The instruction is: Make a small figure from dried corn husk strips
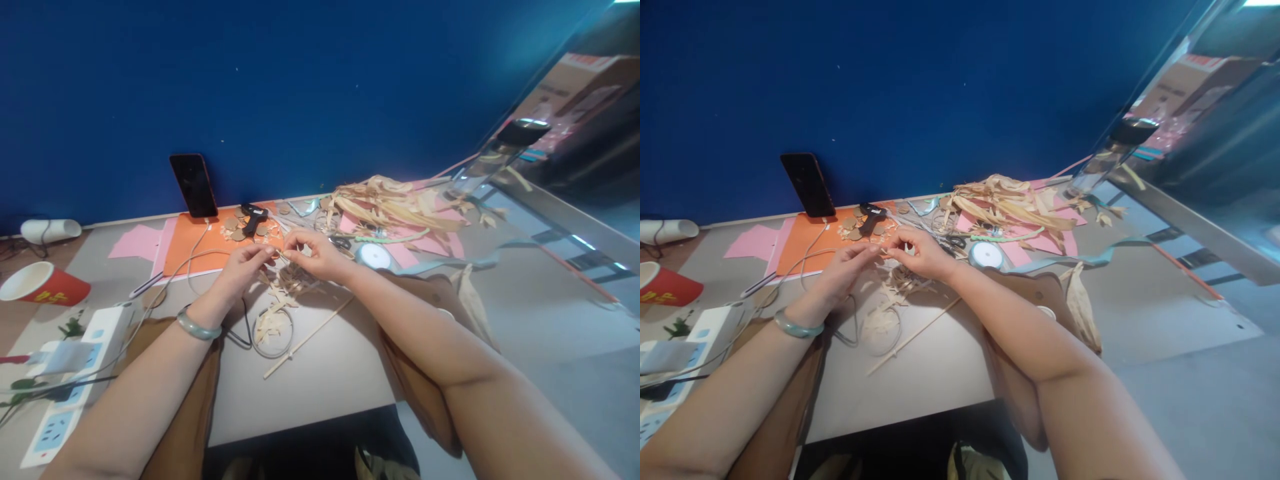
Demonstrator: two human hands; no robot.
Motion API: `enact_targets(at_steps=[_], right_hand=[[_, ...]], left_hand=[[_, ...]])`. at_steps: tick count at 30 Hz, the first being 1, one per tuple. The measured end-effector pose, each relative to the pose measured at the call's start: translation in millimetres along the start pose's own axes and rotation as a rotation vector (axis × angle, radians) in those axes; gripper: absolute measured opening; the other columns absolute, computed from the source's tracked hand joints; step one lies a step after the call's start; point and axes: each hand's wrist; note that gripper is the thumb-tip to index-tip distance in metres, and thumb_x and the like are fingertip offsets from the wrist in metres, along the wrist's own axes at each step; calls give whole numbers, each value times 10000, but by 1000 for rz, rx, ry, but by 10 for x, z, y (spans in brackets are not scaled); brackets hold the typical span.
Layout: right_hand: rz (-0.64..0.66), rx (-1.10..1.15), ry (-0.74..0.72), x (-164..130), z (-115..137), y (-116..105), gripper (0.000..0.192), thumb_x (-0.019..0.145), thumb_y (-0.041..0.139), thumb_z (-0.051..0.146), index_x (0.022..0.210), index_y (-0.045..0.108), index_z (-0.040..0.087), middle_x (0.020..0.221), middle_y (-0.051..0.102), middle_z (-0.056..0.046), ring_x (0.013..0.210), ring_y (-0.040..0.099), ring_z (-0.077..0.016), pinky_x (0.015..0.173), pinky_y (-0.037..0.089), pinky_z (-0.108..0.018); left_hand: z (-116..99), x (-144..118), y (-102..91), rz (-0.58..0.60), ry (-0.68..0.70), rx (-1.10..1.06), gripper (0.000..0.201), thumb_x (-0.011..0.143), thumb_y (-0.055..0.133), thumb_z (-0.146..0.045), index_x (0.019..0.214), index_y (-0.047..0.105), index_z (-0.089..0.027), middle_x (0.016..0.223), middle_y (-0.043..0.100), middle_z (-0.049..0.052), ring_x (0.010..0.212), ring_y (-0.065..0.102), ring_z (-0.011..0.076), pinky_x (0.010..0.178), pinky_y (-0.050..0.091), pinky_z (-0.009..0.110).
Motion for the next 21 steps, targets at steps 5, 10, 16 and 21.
enact_targets(at_steps=[5,10,16,21], right_hand=[[48,3,-3,0,4,-12,146,836,556,259,726,558,163,741,587,-29,709,524,-136,694,431,-282],[-61,-65,7,-1,-60,12,115,823,541,221,722,527,169,726,556,-18,691,500,-132,673,413,-277],[-129,-187,-56,0,-108,37,122,837,525,227,728,500,176,737,560,-25,710,504,-143,688,392,-289],[-103,-481,-257,-23,-88,69,117,879,484,218,781,527,172,775,587,-37,765,509,-159,792,331,-344]], left_hand=[[36,6,-39,65,30,115,311,704,699,-452,738,704,-143,707,666,32,681,574,129,644,435,237],[47,0,-44,44,-37,83,269,641,757,-401,731,702,-154,662,652,21,627,557,118,594,424,237],[-63,-39,-6,14,-119,-98,280,537,824,-350,633,663,-142,575,608,-1,562,526,89,558,398,221],[-110,-30,2,39,-132,-266,290,522,834,-322,567,610,-144,475,502,-45,482,441,55,498,339,203]])
Point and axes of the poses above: each hand's wrist, its own x-axis towards the middle knuckle, its own y-axis out of the palm, z = x × y
